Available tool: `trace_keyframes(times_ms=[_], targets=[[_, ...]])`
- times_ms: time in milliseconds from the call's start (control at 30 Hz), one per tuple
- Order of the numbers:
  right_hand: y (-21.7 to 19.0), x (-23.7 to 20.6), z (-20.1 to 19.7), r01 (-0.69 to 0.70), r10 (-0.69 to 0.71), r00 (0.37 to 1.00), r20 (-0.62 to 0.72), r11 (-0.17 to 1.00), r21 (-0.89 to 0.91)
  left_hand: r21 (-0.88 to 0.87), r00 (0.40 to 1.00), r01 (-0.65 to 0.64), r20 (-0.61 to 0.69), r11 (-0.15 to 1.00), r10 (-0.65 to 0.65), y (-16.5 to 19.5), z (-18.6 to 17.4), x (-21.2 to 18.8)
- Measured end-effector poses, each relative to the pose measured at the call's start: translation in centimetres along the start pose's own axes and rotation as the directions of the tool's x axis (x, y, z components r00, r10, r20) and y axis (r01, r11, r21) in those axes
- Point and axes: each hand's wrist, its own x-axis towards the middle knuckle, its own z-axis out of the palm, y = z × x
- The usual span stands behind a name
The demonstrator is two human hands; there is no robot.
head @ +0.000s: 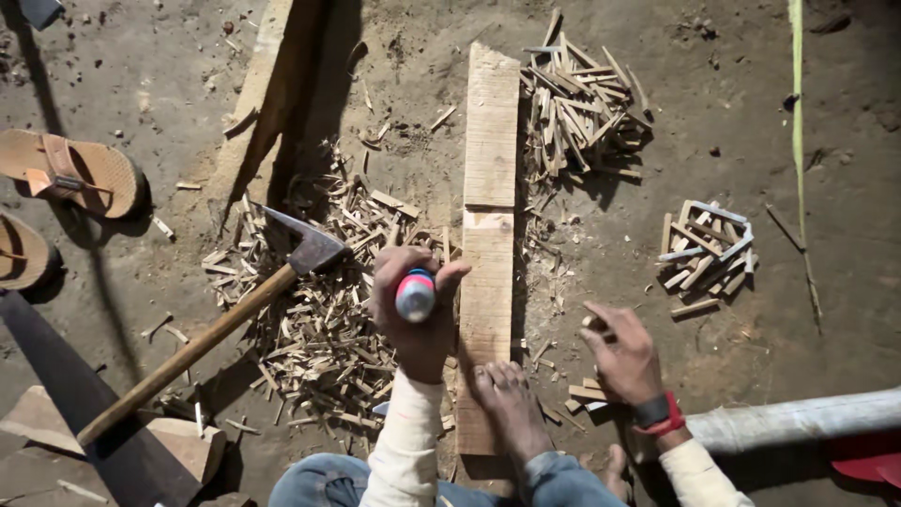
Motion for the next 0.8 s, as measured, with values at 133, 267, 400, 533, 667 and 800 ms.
trace_keyframes(times_ms=[133, 267, 400, 533, 667, 800], targets=[[-1.6, 1.8, -0.2, 0.020, -0.025, 1.000, 0.008, 0.930, 0.368, -0.011, 1.000, 0.014, -0.015, 1.000, -0.014, 2.6, -0.7, 1.8], [-4.6, 3.4, 1.9, 0.154, -0.145, 0.988, -0.051, 0.928, 0.338, -0.416, 0.975, 0.182, -0.040, 0.891, -0.218, 5.8, -1.1, 2.4], [-7.1, 4.8, 4.1, 0.402, -0.391, 0.915, -0.100, 0.862, 0.309, -0.305, 0.986, 0.158, 0.091, 0.939, -0.137, 7.6, -1.0, 3.1], [-8.0, 5.5, 5.4, 0.438, -0.454, 0.888, -0.064, 0.797, 0.415, -0.236, 0.980, -0.001, 0.191, 0.972, 0.047, 7.8, 0.2, 4.0], [-7.8, 5.3, 6.1, 0.190, -0.248, 0.963, 0.102, 0.899, 0.394, -0.268, 0.959, 0.032, 0.281, 0.963, 0.047, 7.7, 1.4, 4.4], [-7.8, 5.3, 6.5, 0.187, -0.246, 0.965, 0.085, 0.883, 0.431, -0.269, 0.964, 0.052, 0.263, 0.962, 0.022, 7.7, 2.1, 4.2]])
